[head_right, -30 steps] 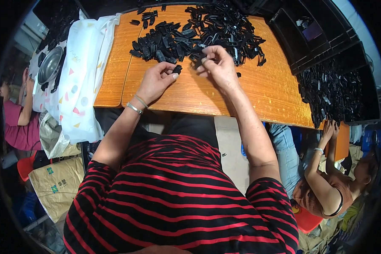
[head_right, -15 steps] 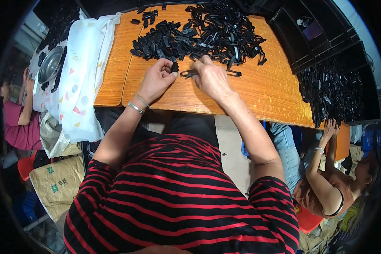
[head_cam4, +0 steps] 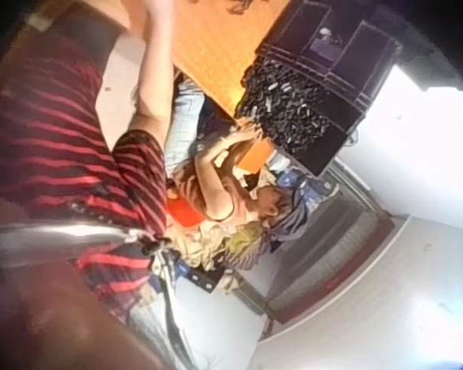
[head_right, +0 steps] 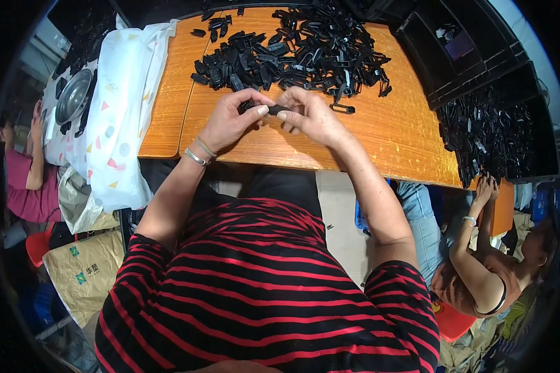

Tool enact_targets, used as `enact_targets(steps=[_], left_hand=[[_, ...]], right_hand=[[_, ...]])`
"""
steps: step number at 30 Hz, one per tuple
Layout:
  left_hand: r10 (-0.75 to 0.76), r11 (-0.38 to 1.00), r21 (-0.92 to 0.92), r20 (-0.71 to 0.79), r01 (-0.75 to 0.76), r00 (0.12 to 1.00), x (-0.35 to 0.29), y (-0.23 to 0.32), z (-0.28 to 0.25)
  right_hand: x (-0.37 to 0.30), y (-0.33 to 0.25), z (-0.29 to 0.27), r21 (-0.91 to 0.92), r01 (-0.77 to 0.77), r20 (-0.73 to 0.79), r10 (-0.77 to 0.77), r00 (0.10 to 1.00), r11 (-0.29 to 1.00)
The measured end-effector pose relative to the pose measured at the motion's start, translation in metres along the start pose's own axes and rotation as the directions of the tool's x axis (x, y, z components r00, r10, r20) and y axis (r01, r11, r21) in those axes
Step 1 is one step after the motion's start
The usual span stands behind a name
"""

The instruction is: Manually assembling small black plastic components at a workbench.

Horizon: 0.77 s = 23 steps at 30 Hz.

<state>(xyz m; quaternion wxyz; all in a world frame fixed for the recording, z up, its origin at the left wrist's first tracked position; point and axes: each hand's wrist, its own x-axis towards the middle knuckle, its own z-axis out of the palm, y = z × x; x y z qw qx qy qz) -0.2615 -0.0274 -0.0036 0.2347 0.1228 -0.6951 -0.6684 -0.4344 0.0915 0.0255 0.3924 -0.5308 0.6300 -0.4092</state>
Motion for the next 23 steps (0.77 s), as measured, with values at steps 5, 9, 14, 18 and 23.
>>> enact_targets(steps=[5,9,14,18,23], left_hand=[[-0.063,0.995,-0.071,0.024,0.064,0.998,-0.005,0.001,-0.006],[-0.125,0.988,-0.091,0.009,0.125,0.992,-0.008,-0.004,-0.009],[-0.089,0.993,-0.073,0.029,0.091,0.996,-0.009,-0.009,-0.008],[-0.094,0.987,-0.119,0.083,0.104,0.992,-0.005,-0.011,-0.012],[-0.139,0.977,-0.138,0.161,0.162,0.977,-0.001,-0.009,-0.018]], right_hand=[[-0.005,0.005,0.002,0.226,-0.048,0.046,0.039,0.998,0.973],[-0.009,-0.001,0.009,0.297,-0.033,0.032,0.024,0.999,0.954],[-0.008,-0.001,0.006,0.104,0.023,0.035,-0.027,0.999,0.994],[-0.007,-0.004,-0.001,0.053,-0.006,0.086,0.002,0.996,0.999],[-0.005,0.004,-0.012,0.247,-0.058,0.175,0.014,0.985,0.967]])
